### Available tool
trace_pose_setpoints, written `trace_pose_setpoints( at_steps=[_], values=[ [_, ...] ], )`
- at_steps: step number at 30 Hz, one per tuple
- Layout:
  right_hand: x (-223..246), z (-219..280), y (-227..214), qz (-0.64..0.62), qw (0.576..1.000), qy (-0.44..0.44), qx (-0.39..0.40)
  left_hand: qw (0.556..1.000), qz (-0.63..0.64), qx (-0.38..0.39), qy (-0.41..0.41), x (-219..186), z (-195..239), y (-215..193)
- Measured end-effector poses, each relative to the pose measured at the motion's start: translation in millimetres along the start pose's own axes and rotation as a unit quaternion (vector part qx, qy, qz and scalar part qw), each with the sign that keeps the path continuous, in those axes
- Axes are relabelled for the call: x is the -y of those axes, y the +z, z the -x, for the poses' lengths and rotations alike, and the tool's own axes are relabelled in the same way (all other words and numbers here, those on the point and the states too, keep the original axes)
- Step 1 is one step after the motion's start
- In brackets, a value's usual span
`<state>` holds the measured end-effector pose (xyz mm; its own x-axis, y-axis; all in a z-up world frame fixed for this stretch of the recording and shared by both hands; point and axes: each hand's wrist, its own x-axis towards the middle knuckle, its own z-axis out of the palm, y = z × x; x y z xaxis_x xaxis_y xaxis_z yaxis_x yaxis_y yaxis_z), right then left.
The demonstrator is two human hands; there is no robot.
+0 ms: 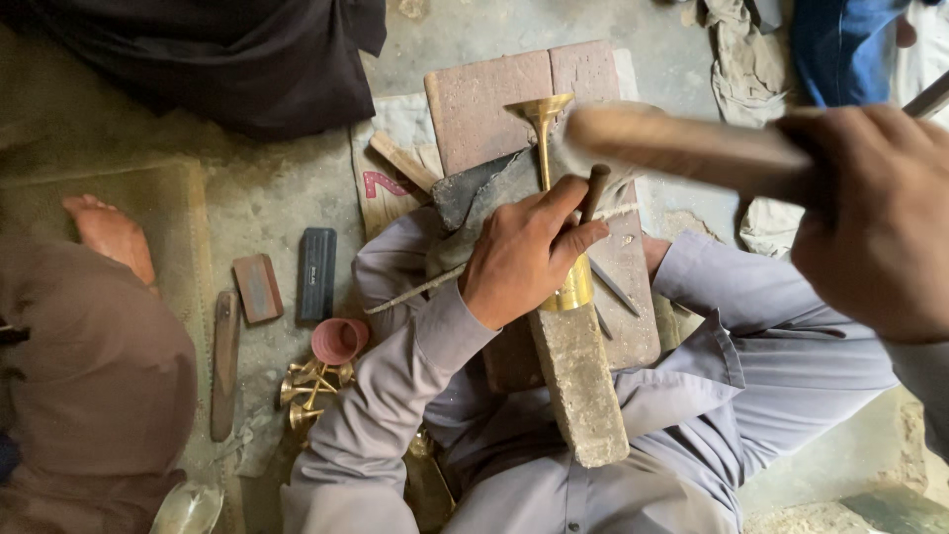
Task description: The person sits on the floor and repeatedly hammers a brass candlestick holder that is resting on a stone block. They use a chisel to apply patterns to the surface while striking with a wooden mallet. Other brass items are visible on the floor nearby.
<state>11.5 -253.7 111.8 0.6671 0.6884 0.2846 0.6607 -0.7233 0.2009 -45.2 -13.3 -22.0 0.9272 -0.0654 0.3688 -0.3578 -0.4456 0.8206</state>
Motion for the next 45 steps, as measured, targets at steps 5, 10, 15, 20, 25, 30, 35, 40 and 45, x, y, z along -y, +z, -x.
trace_pose_setpoints(
  at_steps=[5, 10, 15, 20, 25, 30, 35, 40, 45],
  values=[
    [-1.2, 2.2, 7.3, -0.030, 0.993, 0.088, 0.069, 1.000, 0.011, 0.015, 0.012, -1.9, -3.5, -1.0],
    [-0.1, 11.1, 14.8, -0.167, 0.973, 0.159, 0.031, 0.998, 0.028, 0.051, -0.003, -3.7, -7.3, -2.3],
    [-5.8, 17.0, 21.0, -0.118, 0.989, 0.089, 0.010, 0.999, 0.021, 0.047, 0.013, -3.8, -8.5, 1.5],
    [-11.9, 28.4, 25.8, -0.098, 0.987, 0.125, 0.034, 0.998, 0.017, 0.066, 0.015, 0.1, -11.1, 6.4],
    [-26.8, 47.0, 43.6, -0.156, 0.981, 0.113, -0.005, 0.994, -0.001, 0.095, -0.052, 9.0, -17.2, 2.5],
    [-55.5, 60.2, 78.3, -0.247, 0.945, 0.207, 0.048, 0.998, 0.047, 0.037, 0.029, 11.0, -12.2, -5.2],
    [-67.8, 56.9, 91.4, -0.313, 0.920, 0.213, 0.098, 0.999, 0.011, 0.037, 0.028, 5.1, -12.0, -5.4],
    [-47.4, 33.7, 66.2, -0.363, 0.900, 0.230, 0.080, 0.999, 0.012, 0.047, 0.014, 2.4, -14.6, -6.2],
    [-26.7, 9.2, 41.5, -0.208, 0.973, 0.089, 0.047, 0.999, 0.019, 0.046, 0.009, 1.1, -12.5, -6.0]
  ],
)
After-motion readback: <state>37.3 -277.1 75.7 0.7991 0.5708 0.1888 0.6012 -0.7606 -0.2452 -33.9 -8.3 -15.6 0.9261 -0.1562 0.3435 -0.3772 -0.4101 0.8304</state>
